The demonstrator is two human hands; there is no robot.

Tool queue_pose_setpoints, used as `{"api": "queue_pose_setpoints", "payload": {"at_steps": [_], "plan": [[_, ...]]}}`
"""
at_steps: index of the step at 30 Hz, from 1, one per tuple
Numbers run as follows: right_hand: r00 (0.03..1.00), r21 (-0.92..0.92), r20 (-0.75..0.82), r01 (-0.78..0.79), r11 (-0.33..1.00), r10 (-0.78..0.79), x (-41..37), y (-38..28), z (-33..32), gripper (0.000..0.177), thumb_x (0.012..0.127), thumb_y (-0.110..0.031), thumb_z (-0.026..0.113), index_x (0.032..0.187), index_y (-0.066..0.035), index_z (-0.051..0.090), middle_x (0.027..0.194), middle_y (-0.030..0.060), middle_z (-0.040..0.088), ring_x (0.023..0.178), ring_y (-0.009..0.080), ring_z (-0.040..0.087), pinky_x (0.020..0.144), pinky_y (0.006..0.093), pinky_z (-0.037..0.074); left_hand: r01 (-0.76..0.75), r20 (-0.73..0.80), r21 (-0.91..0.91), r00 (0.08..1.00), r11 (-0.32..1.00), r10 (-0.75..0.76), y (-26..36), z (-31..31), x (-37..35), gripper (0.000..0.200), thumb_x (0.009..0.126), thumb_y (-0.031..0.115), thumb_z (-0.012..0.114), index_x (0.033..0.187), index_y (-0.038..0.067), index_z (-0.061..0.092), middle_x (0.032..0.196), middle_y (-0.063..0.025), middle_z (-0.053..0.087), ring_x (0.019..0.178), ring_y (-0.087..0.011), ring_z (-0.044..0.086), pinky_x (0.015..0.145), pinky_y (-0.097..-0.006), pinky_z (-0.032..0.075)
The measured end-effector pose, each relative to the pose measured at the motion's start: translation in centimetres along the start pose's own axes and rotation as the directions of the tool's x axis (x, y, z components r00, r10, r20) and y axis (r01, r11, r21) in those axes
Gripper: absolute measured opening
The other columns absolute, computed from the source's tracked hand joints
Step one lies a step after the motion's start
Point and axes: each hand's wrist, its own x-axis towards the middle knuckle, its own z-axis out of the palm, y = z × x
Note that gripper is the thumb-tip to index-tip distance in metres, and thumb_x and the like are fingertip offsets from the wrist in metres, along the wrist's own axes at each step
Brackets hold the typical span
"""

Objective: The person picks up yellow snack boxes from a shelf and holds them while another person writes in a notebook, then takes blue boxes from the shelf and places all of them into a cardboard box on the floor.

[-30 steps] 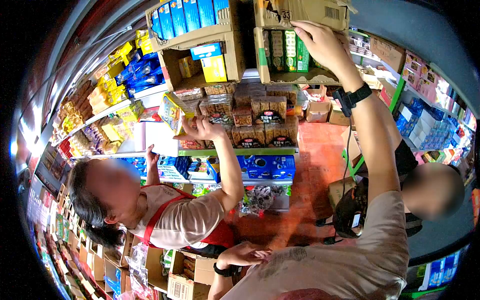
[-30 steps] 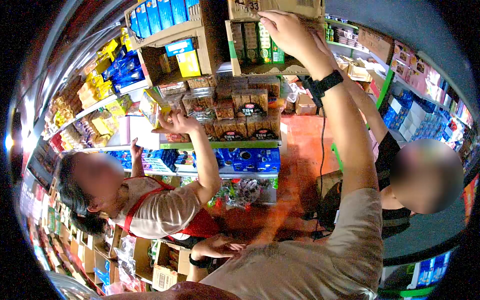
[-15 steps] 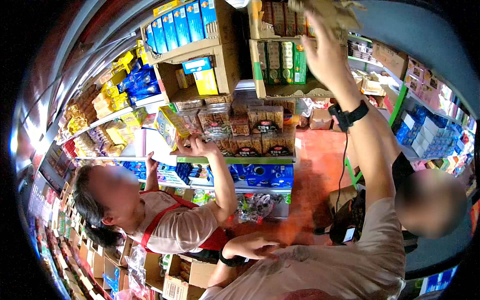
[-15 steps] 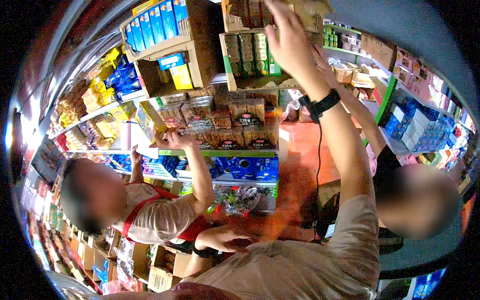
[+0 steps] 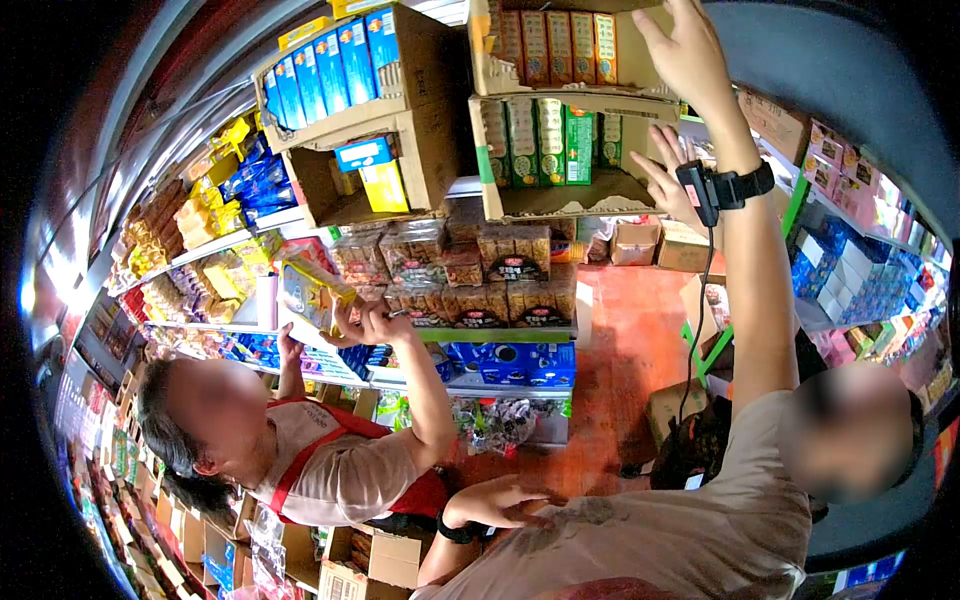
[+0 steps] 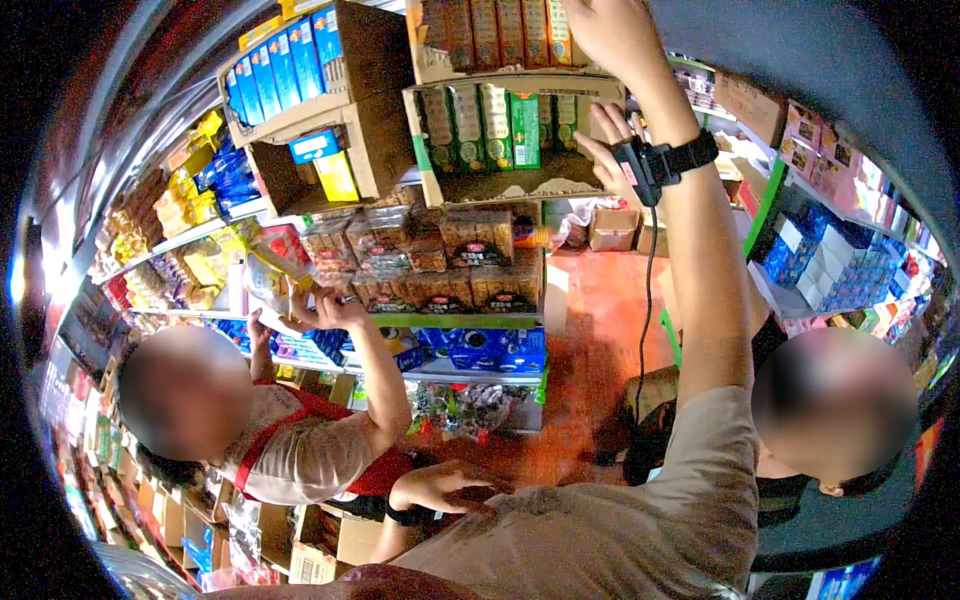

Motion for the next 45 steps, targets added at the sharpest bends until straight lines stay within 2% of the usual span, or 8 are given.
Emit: {"api": "queue_pose_setpoints", "payload": {"at_steps": [12, 30, 33, 35, 36, 37, 41, 45], "plan": [[0.999, 0.113, 0.044, 0.004, 0.994, -0.009, 2.5, 1.6, -0.3, 0.044, 0.095, 0.003, 0.056, 0.138, -0.008, 0.056, 0.132, 0.0168, 0.061, 0.125, 0.0306, 0.060, 0.106, 0.0399, 0.049, 0.025, -0.069, -0.195, 0.997, 0.980, -0.039, -1.4, 2.1, 1.3, 0.047, 0.096, 0.027, 0.070, 0.135, 0.003, 0.065, 0.101, -0.0155, 0.073, 0.064, -0.0231, 0.057, 0.066, -0.0364, 0.047], [0.981, 0.335, -0.094, -0.129, 0.933, 0.169, 2.3, 2.1, 4.3, 0.034, 0.098, -0.005, 0.059, 0.132, -0.003, 0.062, 0.126, 0.0180, 0.067, 0.120, 0.0304, 0.064, 0.099, 0.0387, 0.053, 0.082, -0.109, -0.290, 0.987, 0.954, -0.118, -0.3, 3.4, 0.0, 0.048, 0.096, 0.032, 0.072, 0.136, 0.006, 0.066, 0.105, -0.0111, 0.076, 0.064, -0.0148, 0.058, 0.058, -0.0322, 0.045], [0.947, 0.153, 0.212, -0.277, 0.949, 0.242, 3.8, 0.9, 5.3, 0.041, 0.099, -0.011, 0.059, 0.138, 0.001, 0.062, 0.121, 0.0199, 0.071, 0.117, 0.0295, 0.066, 0.099, 0.0365, 0.053, 0.146, -0.066, -0.335, 0.982, 0.931, -0.178, 0.6, 2.9, -0.7, 0.048, 0.096, 0.031, 0.072, 0.137, 0.006, 0.066, 0.107, -0.0106, 0.076, 0.066, -0.0151, 0.058, 0.058, -0.0313, 0.045], [0.696, 0.059, 0.620, -0.502, 0.863, 0.362, 5.9, -1.9, 3.3, 0.044, 0.099, -0.015, 0.059, 0.140, 0.000, 0.060, 0.117, 0.0234, 0.072, 0.100, 0.0296, 0.070, 0.086, 0.0364, 0.056, 0.168, -0.048, -0.306, 0.980, 0.937, -0.192, 0.5, 2.9, -1.3, 0.048, 0.096, 0.030, 0.071, 0.137, 0.006, 0.065, 0.110, -0.0110, 0.075, 0.068, -0.0155, 0.059, 0.060, -0.0318, 0.046], [0.778, 0.043, 0.545, -0.399, 0.916, 0.313, 5.8, 0.5, 7.3, 0.049, 0.098, -0.017, 0.061, 0.144, 0.000, 0.057, 0.109, 0.0270, 0.072, 0.078, 0.0260, 0.068, 0.067, 0.0354, 0.053, 0.191, -0.026, -0.279, 0.978, 0.941, -0.206, 0.5, 3.0, -1.6, 0.048, 0.096, 0.029, 0.071, 0.137, 0.005, 0.065, 0.113, -0.0114, 0.074, 0.069, -0.0159, 0.059, 0.061, -0.0323, 0.046], [0.960, 0.019, 0.244, 0.135, 0.991, -0.135, 5.9, 11.6, 18.1, 0.048, 0.100, -0.024, 0.059, 0.142, 0.000, 0.059, 0.093, 0.0256, 0.071, 0.056, 0.0212, 0.058, 0.050, 0.0343, 0.043, 0.192, -0.028, -0.279, 0.978, 0.941, -0.208, 0.7, 2.9, -1.8, 0.048, 0.096, 0.029, 0.071, 0.137, 0.005, 0.065, 0.113, -0.0114, 0.074, 0.069, -0.0159, 0.059, 0.061, -0.0323, 0.046], [0.495, 0.015, 0.869, -0.068, 0.998, 0.021, -3.0, 5.0, 24.1, 0.053, 0.103, -0.029, 0.054, 0.148, -0.002, 0.050, 0.110, 0.0246, 0.063, 0.075, 0.0246, 0.056, 0.063, 0.0373, 0.045, 0.081, -0.102, -0.256, 0.989, 0.963, -0.111, 0.0, 3.6, -3.1, 0.054, 0.094, 0.028, 0.070, 0.141, 0.004, 0.061, 0.121, -0.0145, 0.071, 0.075, -0.0210, 0.061, 0.066, -0.0349, 0.047], [0.451, -0.062, 0.890, -0.030, 0.998, 0.069, -5.0, 5.1, 28.3, 0.057, 0.106, -0.034, 0.050, 0.153, -0.003, 0.041, 0.127, 0.0235, 0.054, 0.095, 0.0281, 0.055, 0.075, 0.0402, 0.047, -0.065, -0.297, -0.225, 0.955, 0.972, -0.005, 1.9, 3.9, -3.2, 0.058, 0.093, 0.030, 0.071, 0.143, 0.004, 0.058, 0.128, -0.0161, 0.070, 0.091, -0.0284, 0.067, 0.078, -0.0372, 0.052]]}}
